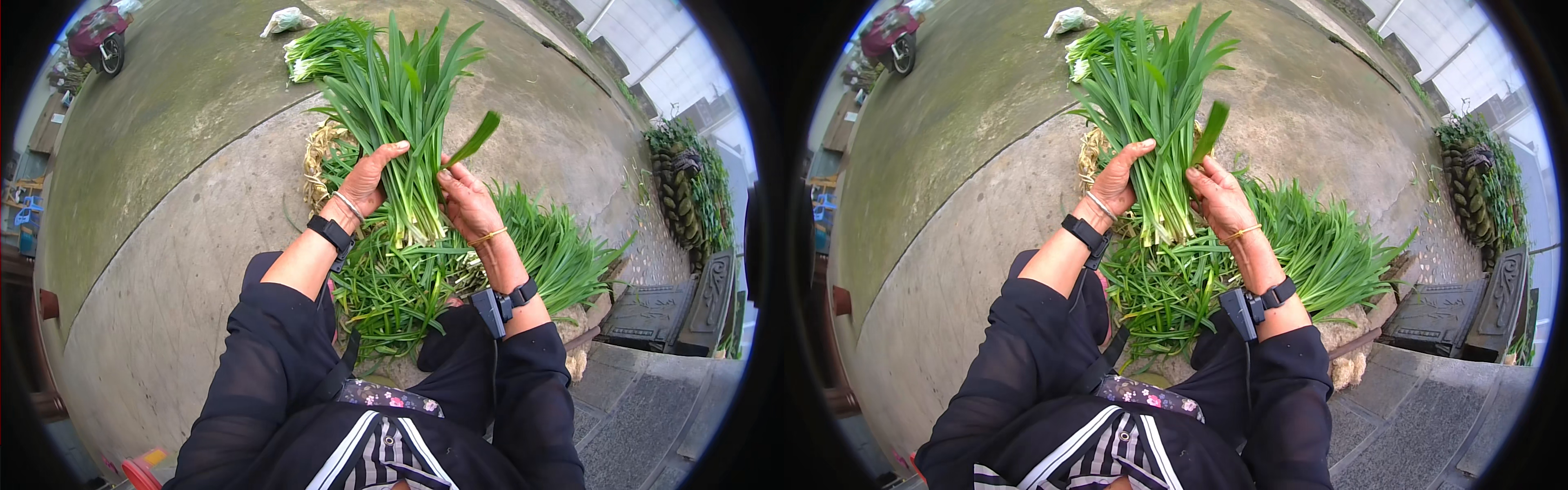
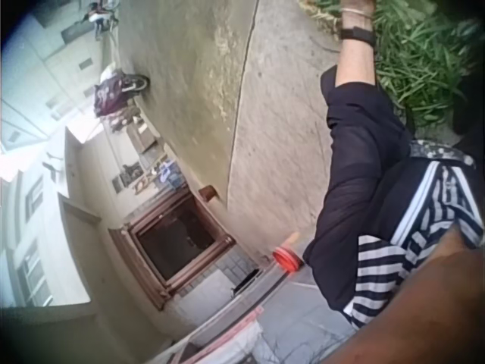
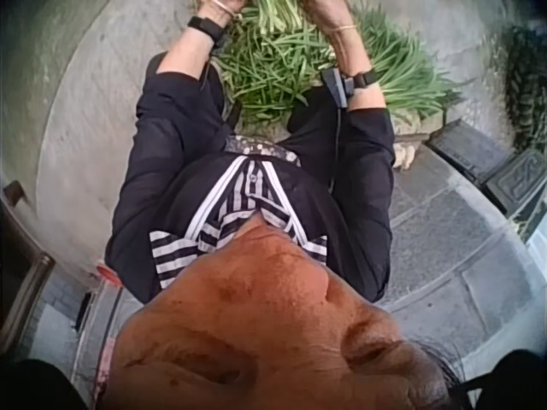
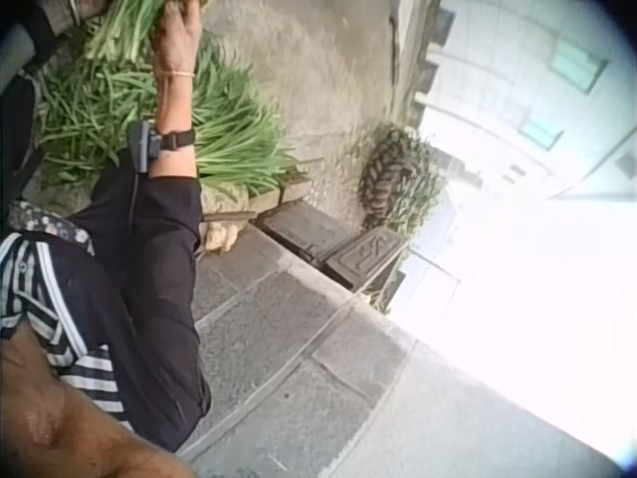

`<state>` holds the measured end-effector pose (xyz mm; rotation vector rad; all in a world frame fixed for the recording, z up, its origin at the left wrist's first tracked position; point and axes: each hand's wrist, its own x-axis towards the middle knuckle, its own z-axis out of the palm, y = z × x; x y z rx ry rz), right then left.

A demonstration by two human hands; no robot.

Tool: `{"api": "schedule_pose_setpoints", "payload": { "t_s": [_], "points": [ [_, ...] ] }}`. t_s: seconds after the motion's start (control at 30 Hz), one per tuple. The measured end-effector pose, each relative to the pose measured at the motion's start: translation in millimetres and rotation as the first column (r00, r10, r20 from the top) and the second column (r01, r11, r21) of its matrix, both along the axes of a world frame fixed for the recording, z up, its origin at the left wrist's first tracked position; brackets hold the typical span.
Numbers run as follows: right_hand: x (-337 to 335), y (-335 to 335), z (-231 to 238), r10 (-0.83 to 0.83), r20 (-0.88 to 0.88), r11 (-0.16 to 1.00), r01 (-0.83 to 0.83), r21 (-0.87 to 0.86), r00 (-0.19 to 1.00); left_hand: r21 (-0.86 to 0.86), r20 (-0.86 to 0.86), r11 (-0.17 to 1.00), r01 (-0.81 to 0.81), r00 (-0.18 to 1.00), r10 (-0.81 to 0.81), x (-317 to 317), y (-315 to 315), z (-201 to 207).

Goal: The recorder is sitting outdoors sorting bunches of green vegetables, likely scallions or chives, from a pile into a wicker basket.

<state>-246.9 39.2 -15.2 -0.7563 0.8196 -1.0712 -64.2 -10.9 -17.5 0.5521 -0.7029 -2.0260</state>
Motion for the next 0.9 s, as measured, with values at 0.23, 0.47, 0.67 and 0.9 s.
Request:
{"api": "schedule_pose_setpoints", "payload": {
  "t_s": [0.23,0.47,0.67,0.9],
  "points": [
    [3,-5,-10,-0.124,-0.036,0.987,0.119,-0.109,0.992,-0.097,0.157,0.995,-0.019,0.987,0.034,-3,6,-6],
    [22,1,36,-0.386,0.2,0.912,0.339,0.231,0.901,-0.016,-0.162,0.985,0.173,0.972,-0.173,23,-3,6],
    [-3,-8,-7,-0.225,0.192,0.959,0.182,0.216,0.955,-0.073,-0.21,0.995,-0.066,0.977,0.05,45,-14,7],
    [-14,-9,-33,0.01,-0.685,0.965,-0.186,-0.183,0.728,-0.117,-0.23,0.993,0.016,0.972,-0.042,42,-13,21]
  ]
}}
